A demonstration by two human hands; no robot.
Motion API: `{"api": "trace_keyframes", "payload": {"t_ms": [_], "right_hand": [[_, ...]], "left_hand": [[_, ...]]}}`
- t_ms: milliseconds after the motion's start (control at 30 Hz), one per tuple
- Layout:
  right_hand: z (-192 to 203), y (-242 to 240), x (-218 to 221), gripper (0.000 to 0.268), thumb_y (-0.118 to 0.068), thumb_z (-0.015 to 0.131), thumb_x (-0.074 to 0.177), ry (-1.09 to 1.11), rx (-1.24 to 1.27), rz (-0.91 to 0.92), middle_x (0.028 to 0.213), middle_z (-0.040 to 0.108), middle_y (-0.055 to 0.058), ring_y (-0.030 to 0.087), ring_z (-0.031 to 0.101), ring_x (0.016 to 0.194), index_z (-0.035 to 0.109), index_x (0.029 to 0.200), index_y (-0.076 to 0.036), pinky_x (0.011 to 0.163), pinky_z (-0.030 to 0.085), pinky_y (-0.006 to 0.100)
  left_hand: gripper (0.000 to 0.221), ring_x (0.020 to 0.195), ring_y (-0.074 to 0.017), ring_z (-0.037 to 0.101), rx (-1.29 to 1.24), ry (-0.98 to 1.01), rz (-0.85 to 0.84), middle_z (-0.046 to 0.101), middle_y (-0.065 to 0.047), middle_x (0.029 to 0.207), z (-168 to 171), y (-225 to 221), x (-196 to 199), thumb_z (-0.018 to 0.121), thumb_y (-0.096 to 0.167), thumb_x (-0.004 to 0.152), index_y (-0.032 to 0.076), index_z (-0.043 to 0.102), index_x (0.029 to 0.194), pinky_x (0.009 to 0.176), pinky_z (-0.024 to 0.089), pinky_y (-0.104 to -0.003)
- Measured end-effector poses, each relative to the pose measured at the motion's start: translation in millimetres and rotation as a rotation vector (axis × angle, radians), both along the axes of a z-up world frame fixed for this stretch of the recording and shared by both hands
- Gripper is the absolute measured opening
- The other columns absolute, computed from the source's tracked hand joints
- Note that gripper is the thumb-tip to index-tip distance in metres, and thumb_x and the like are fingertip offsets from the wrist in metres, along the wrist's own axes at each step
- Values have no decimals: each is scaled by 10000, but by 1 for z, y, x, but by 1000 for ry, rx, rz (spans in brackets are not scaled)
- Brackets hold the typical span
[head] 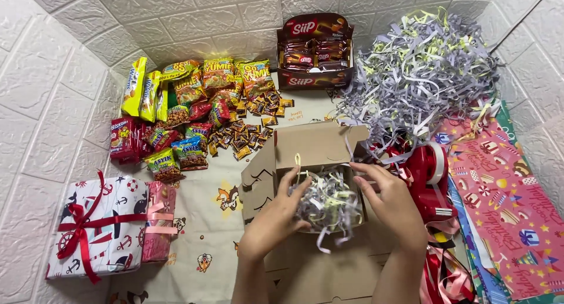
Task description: Filling a small cardboard box with shredded paper and various snack packets to create a gift box.
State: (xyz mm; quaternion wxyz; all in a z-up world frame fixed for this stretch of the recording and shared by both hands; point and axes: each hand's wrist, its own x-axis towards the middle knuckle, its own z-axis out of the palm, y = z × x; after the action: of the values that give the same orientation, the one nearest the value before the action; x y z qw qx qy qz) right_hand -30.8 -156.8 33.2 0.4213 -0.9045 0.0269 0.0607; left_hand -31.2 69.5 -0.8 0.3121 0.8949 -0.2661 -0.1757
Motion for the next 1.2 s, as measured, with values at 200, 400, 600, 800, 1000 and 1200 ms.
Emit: {"api": "trace_keyframes", "payload": {"t_ms": [200, 400, 600, 800, 1000, 1200], "right_hand": [[-21, 17, -2, 263, -209, 542, 894, 123, -89, 151, 1114, 688, -29, 71, 666, 878, 649, 1133, -180, 823, 557, 215], [-87, 54, 13, 369, -186, 571, 894, -9, -220, 630, 1296, 557, 145, 273, 530, 1196, 555, 1230, -34, 1015, 381, 397], [-91, 63, 26, 428, -5, 421, 751, 265, -8, 650, 1037, 652, 131, 188, 589, 759, 573, 1146, -71, 669, 464, 320], [-68, 41, 30, 301, -190, 641, 843, 74, -77, 485, 1138, 680, 33, 173, 640, 1045, 628, 1128, -93, 904, 479, 307], [-48, 32, 21, 173, -188, 639, 839, -85, -51, 348, 1001, 716, -14, 123, 672, 923, 688, 991, -123, 828, 492, 264], [-82, 30, 21, 380, -227, 681, 823, 221, -221, 495, 1174, 661, 43, 169, 626, 1081, 617, 1177, -103, 980, 452, 317]], "left_hand": [[633, 1127, -287, 563, -133, -32, 197, 268, -74, 1460, 16, 8, -2, 628, 41, 821, 122, 345, 1382, 816, 497, -441], [660, 1258, -413, 308, -4, -187, 55, 337, -149, 1399, -36, 10, 4, 671, 112, 831, 125, 341, 1403, 1025, 302, -546], [517, 1258, -333, 428, -10, -43, 15, 356, -124, 1449, -13, 1, 0, 448, 230, 955, 156, 294, 1442, 904, 404, -493], [531, 1158, -336, 520, -193, -94, 237, 263, -154, 1396, -4, 3, 1, 540, 258, 920, 72, 347, 1379, 932, 420, -467], [471, 1256, -348, 349, -40, -349, 216, 363, -194, 1367, -26, 2, 3, 565, 268, 912, 35, 457, 1307, 1040, 318, -478], [202, 928, -341, 539, 31, -153, 47, 517, -181, 1086, -62, -21, -2, 488, 140, 947, -12, 511, 1078, 816, 436, -472]]}}
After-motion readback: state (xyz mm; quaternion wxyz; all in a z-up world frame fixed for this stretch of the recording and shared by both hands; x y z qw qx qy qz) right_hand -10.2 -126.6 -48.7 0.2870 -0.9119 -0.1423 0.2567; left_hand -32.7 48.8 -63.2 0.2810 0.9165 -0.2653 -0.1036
